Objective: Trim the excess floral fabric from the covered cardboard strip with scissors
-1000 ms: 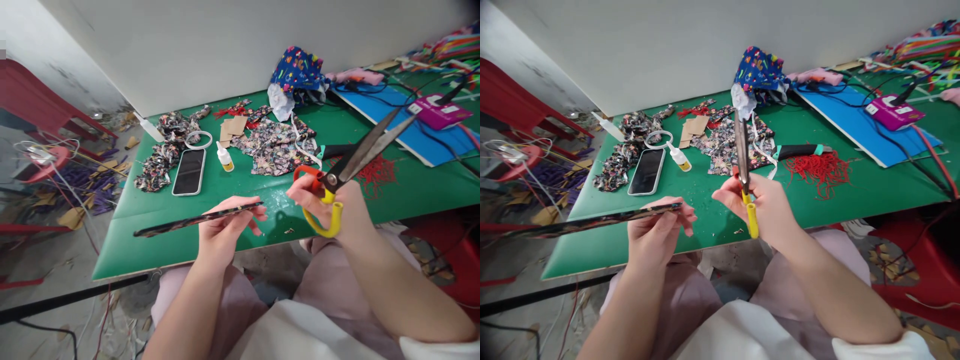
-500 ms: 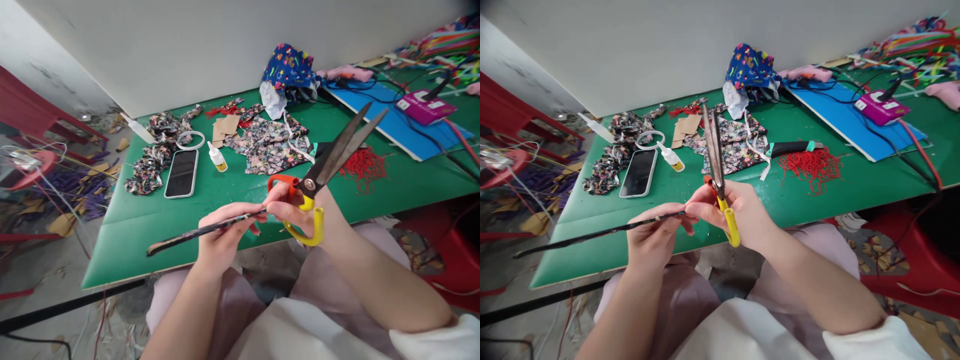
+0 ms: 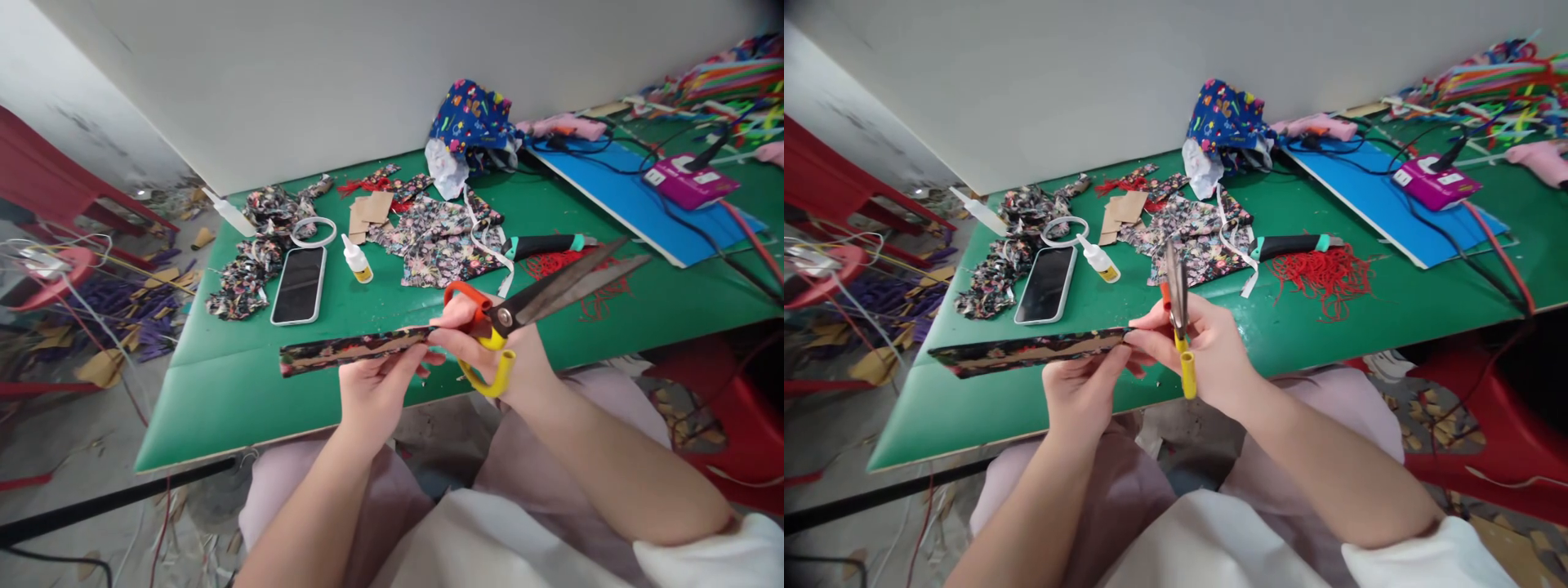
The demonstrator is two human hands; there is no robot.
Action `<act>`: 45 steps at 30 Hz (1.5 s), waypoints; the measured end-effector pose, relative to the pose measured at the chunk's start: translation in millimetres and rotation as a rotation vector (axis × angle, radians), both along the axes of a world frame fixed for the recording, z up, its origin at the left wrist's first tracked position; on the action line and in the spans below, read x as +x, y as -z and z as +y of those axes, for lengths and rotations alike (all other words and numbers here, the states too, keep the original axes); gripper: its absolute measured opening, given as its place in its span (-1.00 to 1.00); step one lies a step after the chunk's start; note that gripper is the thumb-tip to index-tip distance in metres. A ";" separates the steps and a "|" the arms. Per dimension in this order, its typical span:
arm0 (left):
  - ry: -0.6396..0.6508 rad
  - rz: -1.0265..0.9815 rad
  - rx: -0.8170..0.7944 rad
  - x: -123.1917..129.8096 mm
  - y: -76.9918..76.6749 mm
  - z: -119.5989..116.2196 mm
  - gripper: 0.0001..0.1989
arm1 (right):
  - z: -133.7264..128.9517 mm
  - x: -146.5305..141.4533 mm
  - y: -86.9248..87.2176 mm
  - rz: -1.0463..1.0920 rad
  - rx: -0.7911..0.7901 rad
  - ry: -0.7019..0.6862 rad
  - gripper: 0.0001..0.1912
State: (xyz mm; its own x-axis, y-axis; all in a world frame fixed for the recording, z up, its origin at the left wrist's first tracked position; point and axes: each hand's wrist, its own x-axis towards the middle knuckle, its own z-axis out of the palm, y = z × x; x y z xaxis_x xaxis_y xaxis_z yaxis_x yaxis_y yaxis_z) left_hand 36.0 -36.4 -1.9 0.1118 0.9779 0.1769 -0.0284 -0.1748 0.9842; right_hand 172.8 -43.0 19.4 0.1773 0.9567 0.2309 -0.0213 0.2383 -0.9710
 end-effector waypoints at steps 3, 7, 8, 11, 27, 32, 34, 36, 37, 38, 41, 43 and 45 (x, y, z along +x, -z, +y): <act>-0.038 0.165 0.028 1.4 2.4 -3.4 -0.88 | 0.6 -1.9 1.0 -0.106 0.014 0.098 -0.92; -0.108 0.367 0.151 0.9 7.2 -5.0 -0.86 | -1.8 -5.1 7.8 -0.224 0.035 0.169 -0.95; -0.128 0.408 0.176 0.7 8.1 -5.1 -0.86 | -3.0 -6.0 11.2 -0.227 0.050 0.162 -0.98; -0.208 0.487 0.201 0.5 8.7 -4.2 -0.85 | -6.1 -8.2 21.5 -0.245 0.110 0.108 -0.79; 0.301 0.813 -0.329 -45.1 14.1 55.0 -0.64 | 21.0 80.3 36.4 -1.389 -0.127 0.129 -0.63; -0.001 1.019 -0.063 -36.7 8.4 52.3 -0.66 | 13.7 79.4 42.4 -1.526 0.054 0.126 -0.58; -0.114 0.848 0.065 -28.2 6.9 49.5 -0.67 | 11.4 76.2 40.8 -1.551 0.090 0.117 -0.60; -0.052 0.539 -0.002 -19.8 6.3 46.4 -0.62 | 9.1 72.4 38.4 -1.578 0.114 0.094 -0.62; 0.014 0.394 -0.080 -16.2 6.3 44.9 -0.60 | 8.0 70.4 37.3 -1.590 0.120 0.086 -0.61; 0.080 0.287 -0.156 -13.2 6.5 43.4 -0.59 | 6.9 68.3 36.4 -1.599 0.122 0.076 -0.59; 0.205 0.173 -0.291 -6.5 8.0 39.7 -0.55 | 4.1 62.0 35.2 -1.604 0.116 0.039 -0.55; 0.218 0.176 -0.309 -3.4 9.9 37.9 -0.55 | 2.6 58.3 35.2 -1.602 0.120 0.012 -0.57; 0.215 0.174 -0.326 -0.6 12.0 36.5 -0.60 | 1.4 55.5 35.6 -1.606 0.141 -0.003 -0.64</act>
State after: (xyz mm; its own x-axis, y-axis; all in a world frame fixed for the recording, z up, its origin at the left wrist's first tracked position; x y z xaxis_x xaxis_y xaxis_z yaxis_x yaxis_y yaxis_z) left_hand 35.4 0.1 -13.9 0.3206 0.9305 -0.1771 0.1414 0.1379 0.9803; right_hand 228.3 -41.6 -16.1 -0.3243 0.9127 0.2486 0.9449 0.3250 0.0394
